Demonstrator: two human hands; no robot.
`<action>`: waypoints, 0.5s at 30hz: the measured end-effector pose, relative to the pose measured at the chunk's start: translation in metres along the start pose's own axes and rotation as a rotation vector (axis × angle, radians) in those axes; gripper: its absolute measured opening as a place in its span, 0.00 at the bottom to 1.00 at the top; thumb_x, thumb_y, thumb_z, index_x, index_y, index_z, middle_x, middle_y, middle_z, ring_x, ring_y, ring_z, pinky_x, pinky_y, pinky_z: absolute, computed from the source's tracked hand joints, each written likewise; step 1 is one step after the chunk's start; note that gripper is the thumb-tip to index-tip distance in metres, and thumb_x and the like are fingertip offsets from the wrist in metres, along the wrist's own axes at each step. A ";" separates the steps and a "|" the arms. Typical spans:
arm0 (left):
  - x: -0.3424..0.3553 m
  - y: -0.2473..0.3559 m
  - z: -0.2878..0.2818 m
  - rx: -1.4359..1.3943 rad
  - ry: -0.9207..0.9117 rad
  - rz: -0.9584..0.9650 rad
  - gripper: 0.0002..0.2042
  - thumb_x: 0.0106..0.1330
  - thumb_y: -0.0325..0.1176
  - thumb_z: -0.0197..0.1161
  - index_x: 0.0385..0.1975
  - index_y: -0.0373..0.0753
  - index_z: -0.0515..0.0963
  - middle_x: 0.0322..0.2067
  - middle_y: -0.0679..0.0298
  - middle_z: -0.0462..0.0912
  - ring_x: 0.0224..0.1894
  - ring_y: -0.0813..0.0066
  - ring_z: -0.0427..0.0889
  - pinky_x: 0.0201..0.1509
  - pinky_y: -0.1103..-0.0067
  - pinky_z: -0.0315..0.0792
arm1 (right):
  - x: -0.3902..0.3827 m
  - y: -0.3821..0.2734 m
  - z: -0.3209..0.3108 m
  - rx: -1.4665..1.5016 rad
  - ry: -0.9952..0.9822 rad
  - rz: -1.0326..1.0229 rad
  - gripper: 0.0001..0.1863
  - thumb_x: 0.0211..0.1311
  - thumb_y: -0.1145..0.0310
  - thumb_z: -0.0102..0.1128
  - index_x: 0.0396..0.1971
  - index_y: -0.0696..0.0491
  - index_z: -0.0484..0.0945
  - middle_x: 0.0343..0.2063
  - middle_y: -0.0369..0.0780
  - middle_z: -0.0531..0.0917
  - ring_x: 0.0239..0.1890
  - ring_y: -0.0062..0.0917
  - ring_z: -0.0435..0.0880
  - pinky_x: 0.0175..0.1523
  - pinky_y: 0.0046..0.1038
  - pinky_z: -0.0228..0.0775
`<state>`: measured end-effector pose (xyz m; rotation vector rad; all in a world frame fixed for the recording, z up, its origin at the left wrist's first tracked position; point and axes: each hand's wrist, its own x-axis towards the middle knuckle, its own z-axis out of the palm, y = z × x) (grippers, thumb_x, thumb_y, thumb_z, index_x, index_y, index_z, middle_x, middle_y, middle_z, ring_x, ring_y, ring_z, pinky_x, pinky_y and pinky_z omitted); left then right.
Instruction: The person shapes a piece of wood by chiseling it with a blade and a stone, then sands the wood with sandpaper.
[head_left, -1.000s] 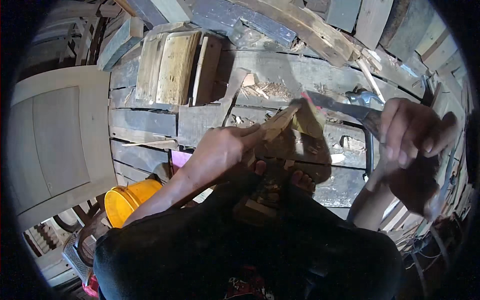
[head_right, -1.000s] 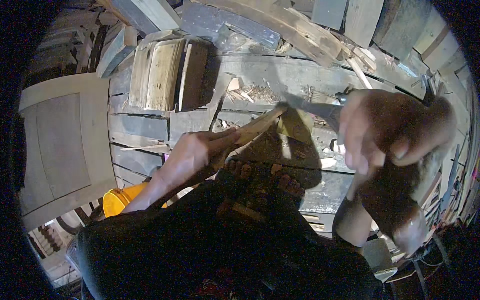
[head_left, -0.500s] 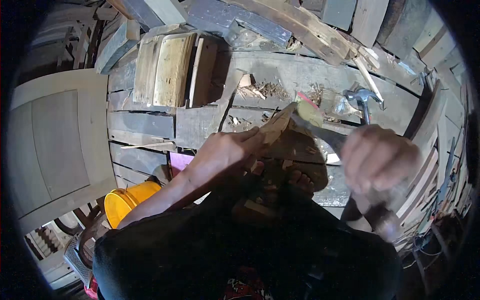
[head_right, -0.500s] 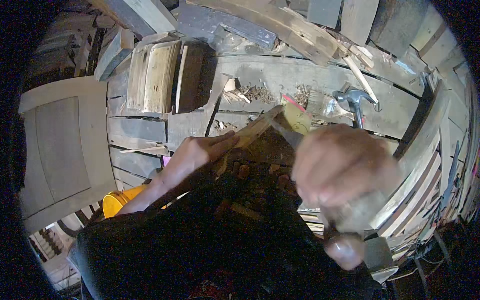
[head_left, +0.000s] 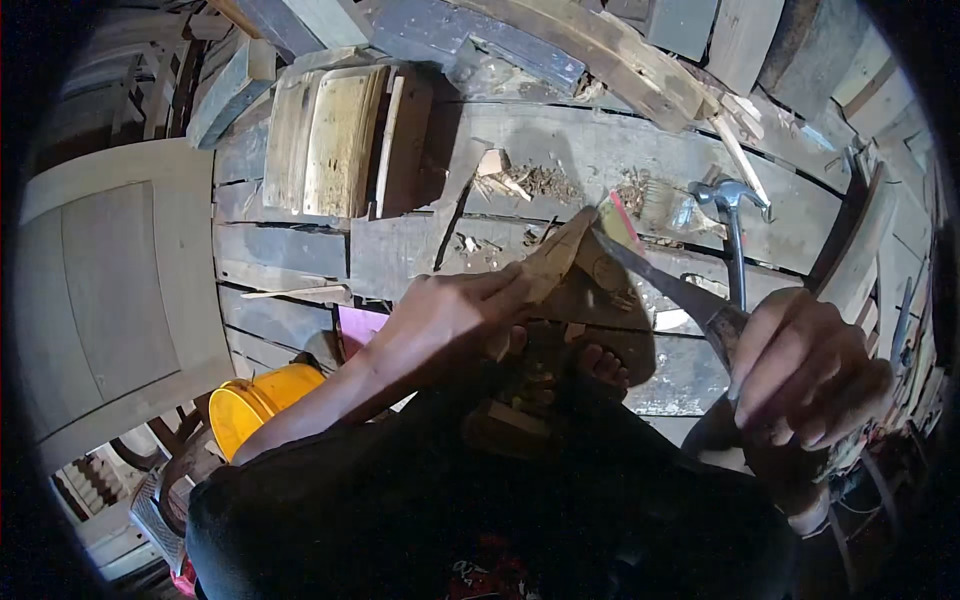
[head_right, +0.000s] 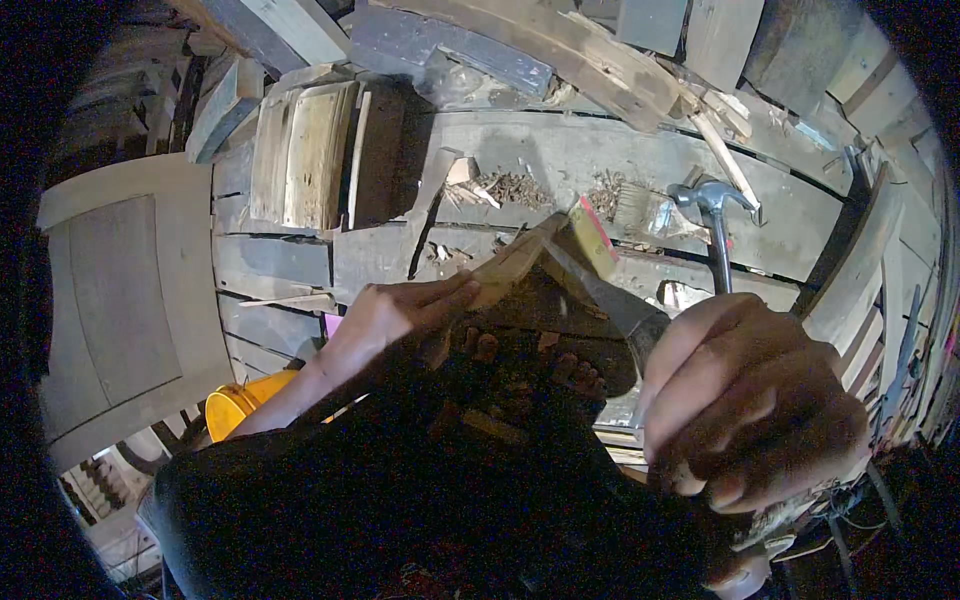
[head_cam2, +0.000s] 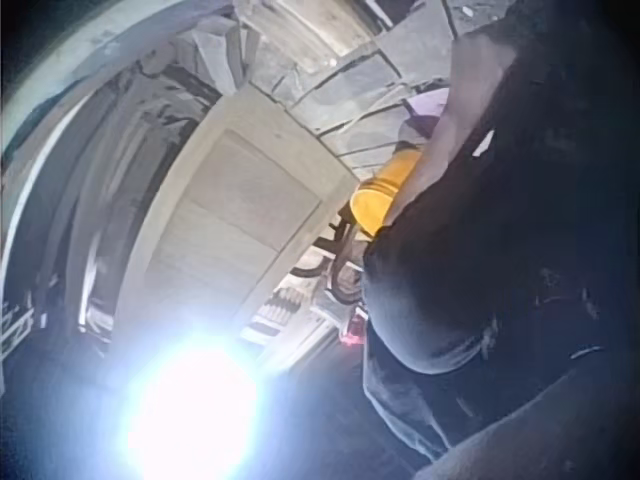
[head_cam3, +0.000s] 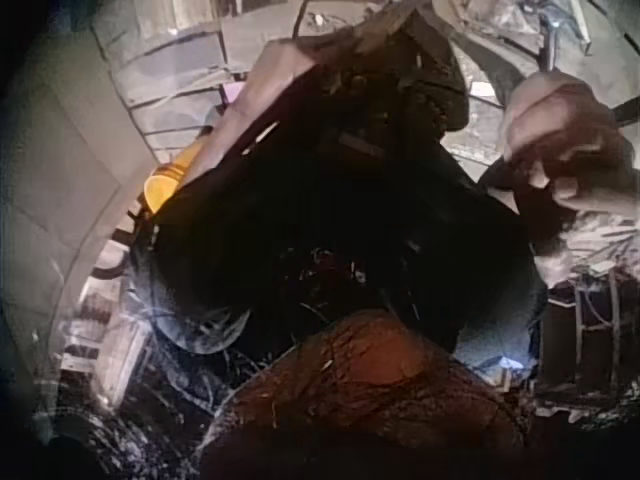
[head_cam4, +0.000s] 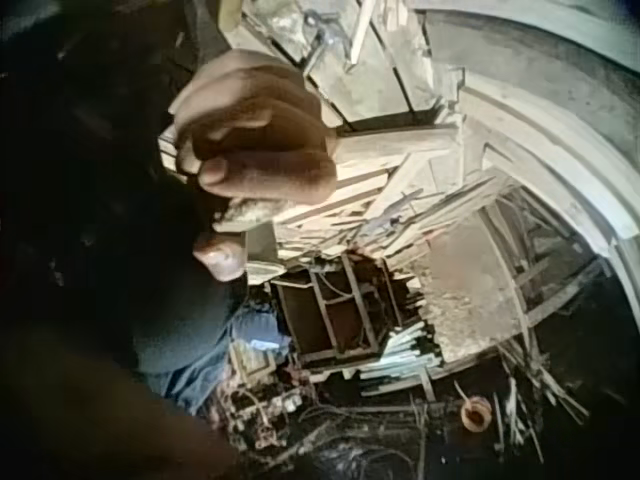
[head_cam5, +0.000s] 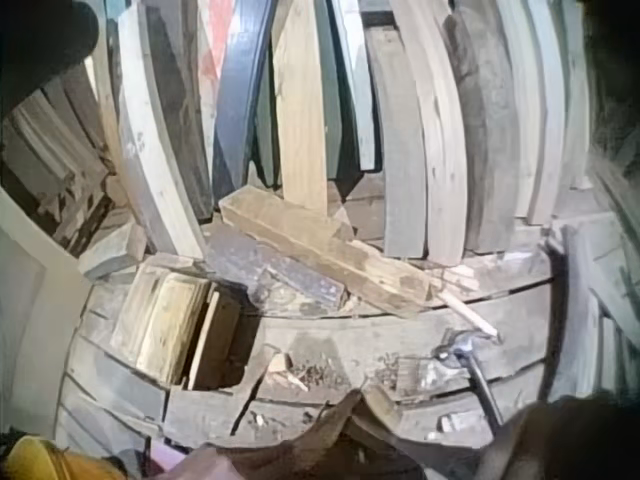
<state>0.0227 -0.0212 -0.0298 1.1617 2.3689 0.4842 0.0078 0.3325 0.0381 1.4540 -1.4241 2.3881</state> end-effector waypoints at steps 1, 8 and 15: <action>-0.015 -0.004 0.001 0.028 -0.012 -0.048 0.26 0.74 0.43 0.57 0.71 0.45 0.68 0.63 0.55 0.80 0.25 0.66 0.87 0.25 0.72 0.80 | -0.009 0.023 -0.001 0.043 -0.004 -0.037 0.14 0.66 0.66 0.70 0.43 0.57 0.77 0.28 0.41 0.83 0.19 0.28 0.82 0.24 0.31 0.75; -0.021 -0.007 0.013 0.036 0.054 0.018 0.31 0.72 0.42 0.58 0.75 0.50 0.61 0.61 0.55 0.82 0.26 0.64 0.88 0.24 0.71 0.80 | -0.023 0.053 0.051 0.056 0.478 0.210 0.24 0.56 0.54 0.77 0.39 0.51 0.73 0.23 0.36 0.78 0.22 0.26 0.78 0.32 0.30 0.68; -0.007 0.006 -0.005 0.133 -0.063 -0.039 0.31 0.68 0.44 0.62 0.72 0.43 0.67 0.65 0.53 0.78 0.29 0.63 0.89 0.27 0.70 0.83 | -0.005 0.030 -0.013 0.114 0.044 -0.008 0.09 0.76 0.66 0.57 0.47 0.55 0.78 0.35 0.42 0.86 0.31 0.28 0.86 0.36 0.27 0.77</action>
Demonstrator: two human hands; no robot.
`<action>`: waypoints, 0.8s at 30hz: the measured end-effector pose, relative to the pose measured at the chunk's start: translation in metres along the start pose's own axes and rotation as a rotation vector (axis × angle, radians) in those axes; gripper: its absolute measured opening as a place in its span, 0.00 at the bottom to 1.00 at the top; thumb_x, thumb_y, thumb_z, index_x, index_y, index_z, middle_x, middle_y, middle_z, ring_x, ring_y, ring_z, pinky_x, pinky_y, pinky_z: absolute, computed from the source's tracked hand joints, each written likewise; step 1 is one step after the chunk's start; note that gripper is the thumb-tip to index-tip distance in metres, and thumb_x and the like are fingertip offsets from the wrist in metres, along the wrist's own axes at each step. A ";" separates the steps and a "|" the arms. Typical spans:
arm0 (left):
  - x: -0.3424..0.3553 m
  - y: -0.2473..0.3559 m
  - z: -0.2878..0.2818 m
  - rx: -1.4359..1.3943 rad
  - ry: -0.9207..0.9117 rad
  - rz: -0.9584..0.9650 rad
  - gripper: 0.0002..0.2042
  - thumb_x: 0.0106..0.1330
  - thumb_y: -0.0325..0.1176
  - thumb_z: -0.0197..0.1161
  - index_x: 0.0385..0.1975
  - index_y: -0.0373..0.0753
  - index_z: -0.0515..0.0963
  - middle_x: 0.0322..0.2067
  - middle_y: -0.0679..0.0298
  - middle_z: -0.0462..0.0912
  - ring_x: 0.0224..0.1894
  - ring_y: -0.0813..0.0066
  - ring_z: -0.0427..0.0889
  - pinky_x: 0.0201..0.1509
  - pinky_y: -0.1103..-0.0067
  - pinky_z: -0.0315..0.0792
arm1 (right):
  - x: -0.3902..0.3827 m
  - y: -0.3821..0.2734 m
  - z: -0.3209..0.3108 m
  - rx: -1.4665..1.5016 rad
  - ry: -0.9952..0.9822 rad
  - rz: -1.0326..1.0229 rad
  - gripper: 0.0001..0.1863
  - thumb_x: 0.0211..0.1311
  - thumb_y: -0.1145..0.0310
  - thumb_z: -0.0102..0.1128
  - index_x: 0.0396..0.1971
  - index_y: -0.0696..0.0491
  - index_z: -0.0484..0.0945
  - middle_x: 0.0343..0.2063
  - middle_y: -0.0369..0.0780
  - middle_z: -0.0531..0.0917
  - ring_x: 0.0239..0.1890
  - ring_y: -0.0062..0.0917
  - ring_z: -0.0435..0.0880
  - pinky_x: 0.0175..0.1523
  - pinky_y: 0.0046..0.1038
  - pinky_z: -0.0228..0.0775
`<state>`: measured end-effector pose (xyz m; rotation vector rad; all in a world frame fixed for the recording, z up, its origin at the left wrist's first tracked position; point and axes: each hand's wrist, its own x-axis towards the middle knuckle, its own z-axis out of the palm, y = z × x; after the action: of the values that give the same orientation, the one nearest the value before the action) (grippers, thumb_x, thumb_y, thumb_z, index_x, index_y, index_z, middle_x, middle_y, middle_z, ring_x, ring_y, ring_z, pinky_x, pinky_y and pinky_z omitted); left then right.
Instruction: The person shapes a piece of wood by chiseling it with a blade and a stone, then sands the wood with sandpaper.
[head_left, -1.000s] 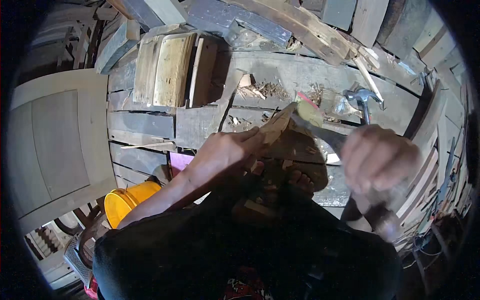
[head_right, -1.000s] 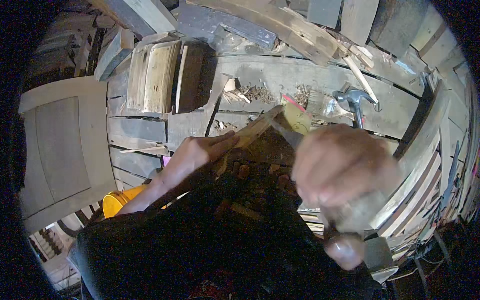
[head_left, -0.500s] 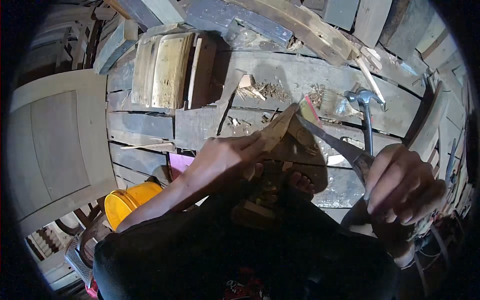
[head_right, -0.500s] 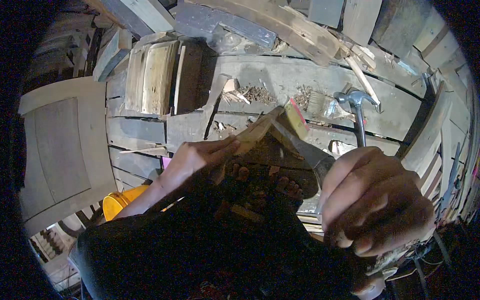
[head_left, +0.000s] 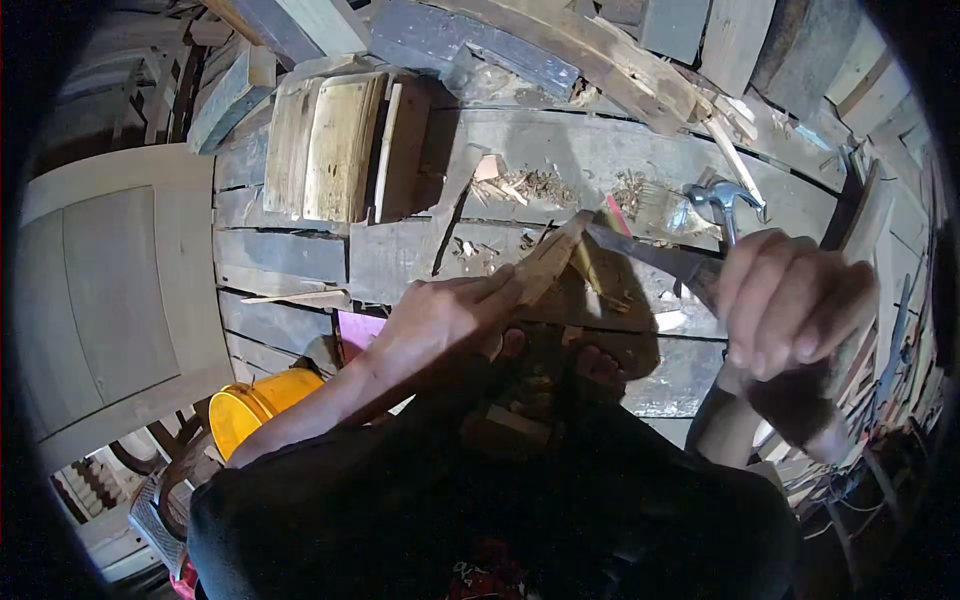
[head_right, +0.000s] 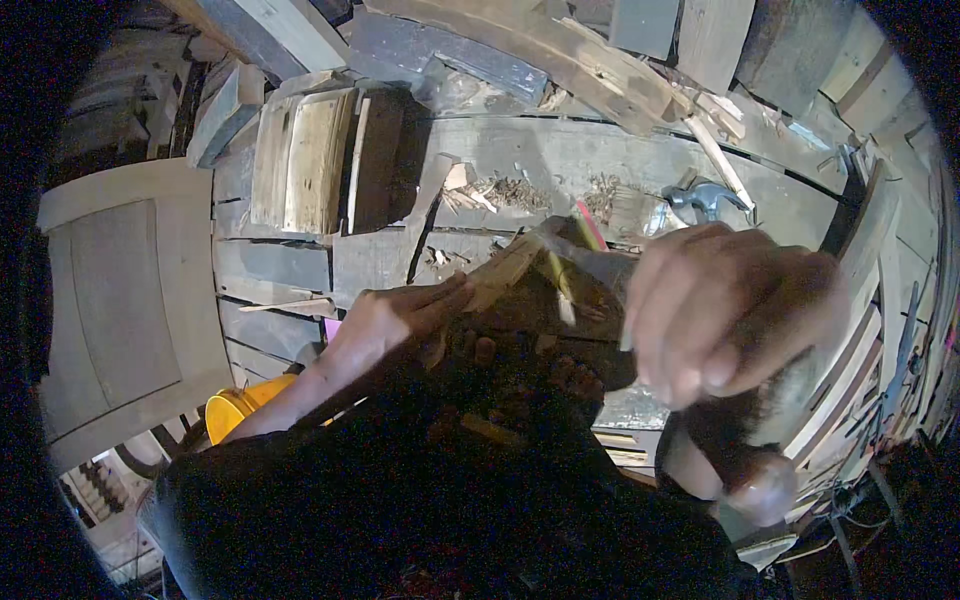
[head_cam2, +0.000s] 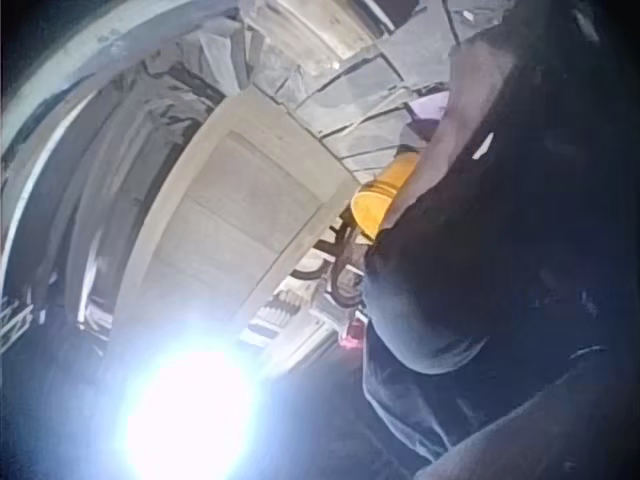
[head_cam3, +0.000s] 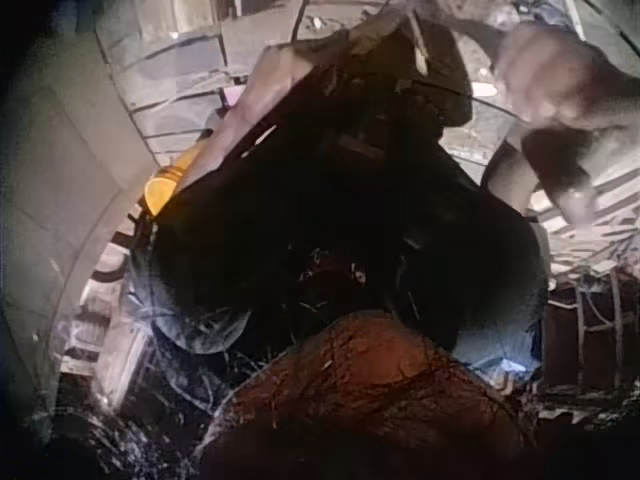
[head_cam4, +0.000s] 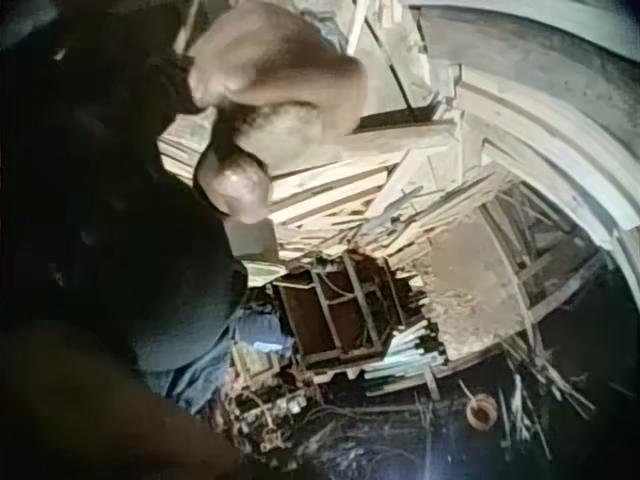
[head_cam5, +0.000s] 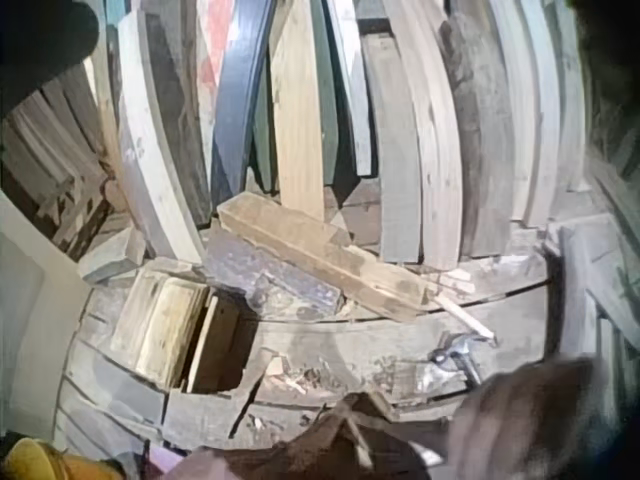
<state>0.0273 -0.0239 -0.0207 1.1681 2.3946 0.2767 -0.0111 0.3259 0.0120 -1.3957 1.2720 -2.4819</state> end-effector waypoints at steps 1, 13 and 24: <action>0.003 -0.001 0.013 -0.112 0.090 0.006 0.28 0.69 0.42 0.62 0.69 0.40 0.70 0.63 0.53 0.80 0.28 0.62 0.89 0.28 0.71 0.84 | 0.002 -0.001 -0.017 0.019 -0.200 0.105 0.10 0.74 0.63 0.60 0.44 0.54 0.76 0.33 0.41 0.85 0.29 0.27 0.84 0.34 0.27 0.75; 0.015 0.006 -0.011 -0.310 0.214 -0.168 0.22 0.63 0.33 0.69 0.59 0.39 0.82 0.44 0.53 0.90 0.33 0.58 0.91 0.37 0.69 0.86 | -0.001 0.011 0.022 -0.186 0.382 0.048 0.23 0.55 0.54 0.72 0.38 0.57 0.76 0.22 0.37 0.78 0.22 0.24 0.80 0.27 0.25 0.72; 0.021 0.015 -0.018 -0.398 0.286 -0.246 0.19 0.58 0.26 0.70 0.52 0.33 0.85 0.38 0.48 0.90 0.34 0.61 0.92 0.39 0.73 0.82 | -0.018 0.064 0.036 -0.216 0.573 0.210 0.15 0.50 0.59 0.68 0.29 0.55 0.78 0.25 0.37 0.81 0.24 0.23 0.79 0.30 0.25 0.72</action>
<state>0.0176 0.0019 -0.0065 0.6835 2.5291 0.8414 0.0034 0.2673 -0.0327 -0.5240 1.7121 -2.7482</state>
